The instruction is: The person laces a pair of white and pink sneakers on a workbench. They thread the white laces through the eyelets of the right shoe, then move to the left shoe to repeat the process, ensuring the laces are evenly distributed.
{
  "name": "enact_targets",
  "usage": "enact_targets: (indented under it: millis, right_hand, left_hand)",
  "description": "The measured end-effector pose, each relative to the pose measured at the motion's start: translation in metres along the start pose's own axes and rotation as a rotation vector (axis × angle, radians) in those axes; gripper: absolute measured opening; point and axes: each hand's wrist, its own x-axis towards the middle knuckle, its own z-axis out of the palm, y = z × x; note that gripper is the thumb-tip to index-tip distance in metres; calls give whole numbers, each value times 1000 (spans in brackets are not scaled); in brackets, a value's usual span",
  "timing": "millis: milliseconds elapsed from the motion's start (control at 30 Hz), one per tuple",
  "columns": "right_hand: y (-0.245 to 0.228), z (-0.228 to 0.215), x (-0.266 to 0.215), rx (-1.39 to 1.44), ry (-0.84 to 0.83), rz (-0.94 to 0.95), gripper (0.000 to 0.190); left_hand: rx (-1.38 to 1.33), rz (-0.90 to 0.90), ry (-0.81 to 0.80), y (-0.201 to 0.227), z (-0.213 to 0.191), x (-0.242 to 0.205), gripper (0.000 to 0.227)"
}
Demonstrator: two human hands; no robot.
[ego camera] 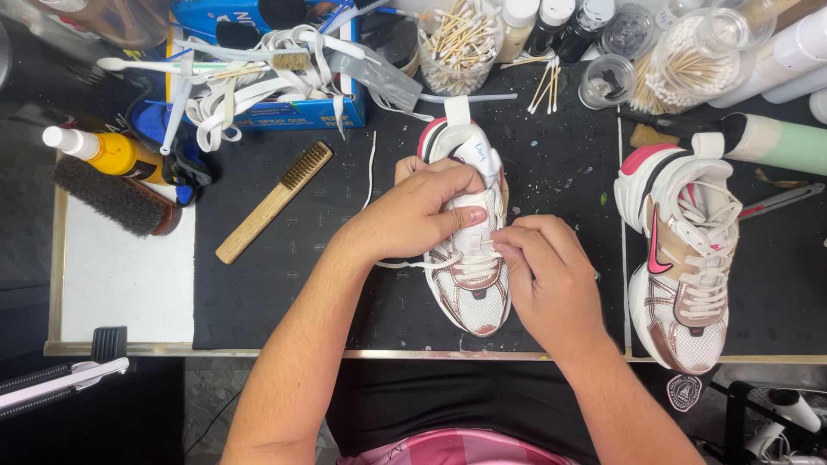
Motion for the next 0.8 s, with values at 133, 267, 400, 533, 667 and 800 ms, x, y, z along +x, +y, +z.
enact_targets:
  millis: [133, 267, 400, 533, 667, 800]
  right_hand:
    - [8, -6, -3, 59, 8, 69, 8]
    - [22, -18, -9, 201, -41, 183, 11]
    - [34, -18, -18, 329, -204, 347, 14]
    - [38, -10, -24, 462, -201, 300, 11]
    - [32, -2, -29, 403, -92, 207, 8]
    - [26, -4, -33, 322, -42, 236, 9]
  left_hand:
    - [-29, 4, 58, 7, -3, -5, 24]
    - [-221, -242, 140, 14, -3, -14, 33]
    - [-107, 34, 315, 16, 3, -23, 31]
    - [100, 147, 379, 18, 9, -23, 28]
    - [140, 29, 380, 22, 13, -14, 22]
    - [105, 32, 456, 35, 14, -18, 24]
